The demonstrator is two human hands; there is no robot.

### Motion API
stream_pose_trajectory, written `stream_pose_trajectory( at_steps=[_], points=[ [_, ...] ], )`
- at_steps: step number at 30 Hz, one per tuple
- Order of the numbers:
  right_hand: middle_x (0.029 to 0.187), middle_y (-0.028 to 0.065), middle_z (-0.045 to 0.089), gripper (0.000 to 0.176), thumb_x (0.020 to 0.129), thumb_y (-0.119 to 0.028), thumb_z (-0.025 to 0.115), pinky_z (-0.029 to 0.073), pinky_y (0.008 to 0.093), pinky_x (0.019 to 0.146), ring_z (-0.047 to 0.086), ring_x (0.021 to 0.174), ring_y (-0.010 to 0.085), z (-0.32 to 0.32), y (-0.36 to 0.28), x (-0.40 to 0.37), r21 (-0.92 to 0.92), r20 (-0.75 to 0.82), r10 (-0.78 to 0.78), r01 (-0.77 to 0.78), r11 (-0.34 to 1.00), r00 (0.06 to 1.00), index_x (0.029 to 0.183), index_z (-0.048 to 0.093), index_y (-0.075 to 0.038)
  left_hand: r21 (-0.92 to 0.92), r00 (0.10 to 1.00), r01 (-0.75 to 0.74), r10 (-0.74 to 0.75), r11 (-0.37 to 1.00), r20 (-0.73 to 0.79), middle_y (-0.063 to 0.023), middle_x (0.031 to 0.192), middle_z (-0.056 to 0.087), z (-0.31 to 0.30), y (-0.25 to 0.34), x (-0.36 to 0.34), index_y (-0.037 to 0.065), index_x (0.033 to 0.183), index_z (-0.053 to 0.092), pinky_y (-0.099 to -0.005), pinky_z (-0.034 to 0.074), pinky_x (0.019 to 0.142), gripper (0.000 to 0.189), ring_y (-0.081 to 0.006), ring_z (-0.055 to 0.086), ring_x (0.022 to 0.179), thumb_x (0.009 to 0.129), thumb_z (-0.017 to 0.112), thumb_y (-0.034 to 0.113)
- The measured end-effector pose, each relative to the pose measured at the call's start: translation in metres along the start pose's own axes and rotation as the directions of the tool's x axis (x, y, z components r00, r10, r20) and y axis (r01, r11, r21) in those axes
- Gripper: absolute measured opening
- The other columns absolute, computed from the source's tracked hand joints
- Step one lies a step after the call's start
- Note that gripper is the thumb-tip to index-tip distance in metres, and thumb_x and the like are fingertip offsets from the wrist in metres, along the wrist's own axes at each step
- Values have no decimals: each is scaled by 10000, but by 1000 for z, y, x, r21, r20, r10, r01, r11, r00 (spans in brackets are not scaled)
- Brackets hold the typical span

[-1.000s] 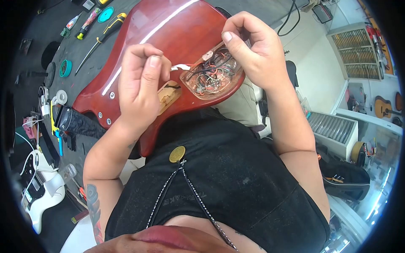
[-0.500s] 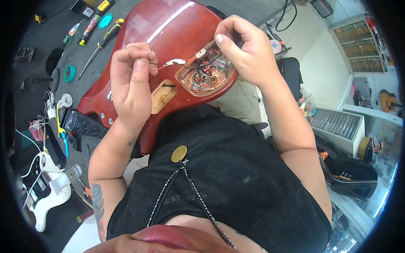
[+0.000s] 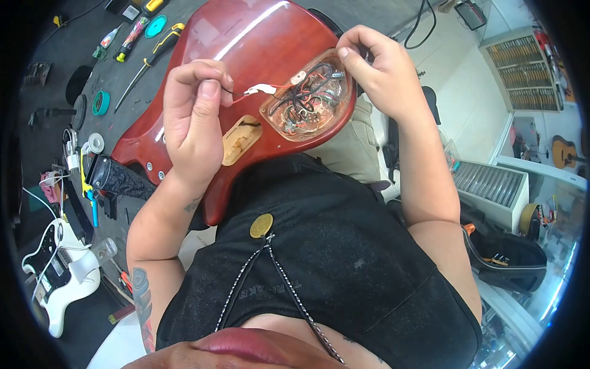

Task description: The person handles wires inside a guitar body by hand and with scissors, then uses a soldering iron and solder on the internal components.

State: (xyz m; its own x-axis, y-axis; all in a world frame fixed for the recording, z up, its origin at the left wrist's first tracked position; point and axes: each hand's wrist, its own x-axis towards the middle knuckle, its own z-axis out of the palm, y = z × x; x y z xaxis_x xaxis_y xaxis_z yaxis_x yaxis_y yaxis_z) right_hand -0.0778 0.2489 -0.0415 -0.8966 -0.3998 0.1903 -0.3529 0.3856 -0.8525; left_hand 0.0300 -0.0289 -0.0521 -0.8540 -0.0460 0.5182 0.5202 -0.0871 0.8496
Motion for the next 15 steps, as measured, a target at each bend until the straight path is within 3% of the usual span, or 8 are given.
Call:
stream_pose_trajectory(
  at_steps=[3,5,7,11,13,15],
  points=[
    [852,2,657,141,1018,-157,693,511,291,770,606,822,99,2,-6,-1,-53,55,-8,11,999,998,1034,705,-17,-3,999,45,-45,999,15,-45,1118,622,2,2,0,2,1200,605,-249,490,855,93,-90,578,947,1133,568,55],
    [843,13,649,148,1012,-159,697,513,299,768,604,811,113,5,-8,-1,-83,81,-36,43,996,996,1038,705,-13,92,992,116,-120,989,46,-24,1075,626,4,4,0,-3,1182,623,-253,498,834,103,-87,587,916,1131,594,81],
    [835,42,631,137,999,-142,702,514,310,765,606,795,142,8,-8,1,-148,48,-138,144,978,989,1034,703,-10,91,994,104,-106,990,23,-12,1049,636,6,4,0,-4,1169,637,-252,505,829,117,-83,598,911,1132,605,102],
    [865,69,651,117,977,-112,716,526,325,773,632,798,174,15,-36,-4,-106,-1,-160,159,982,987,1021,702,-5,27,975,224,-224,974,8,-19,1029,653,3,8,1,-6,1167,637,-258,514,863,143,-84,607,944,1140,598,129],
    [897,77,678,102,962,-85,726,538,335,779,659,810,193,21,-50,-4,-58,88,-332,338,939,939,1013,701,0,4,966,258,-258,966,34,-21,1017,657,3,8,2,-8,1166,636,-261,518,872,154,-86,610,952,1142,596,139],
    [924,87,696,103,952,-70,731,555,342,783,686,823,209,28,-59,-4,-33,118,-344,350,936,931,1014,699,6,8,961,269,-269,963,62,-37,1043,651,3,9,2,13,1187,623,-275,477,901,153,-96,578,967,1158,541,139]
  ],
)
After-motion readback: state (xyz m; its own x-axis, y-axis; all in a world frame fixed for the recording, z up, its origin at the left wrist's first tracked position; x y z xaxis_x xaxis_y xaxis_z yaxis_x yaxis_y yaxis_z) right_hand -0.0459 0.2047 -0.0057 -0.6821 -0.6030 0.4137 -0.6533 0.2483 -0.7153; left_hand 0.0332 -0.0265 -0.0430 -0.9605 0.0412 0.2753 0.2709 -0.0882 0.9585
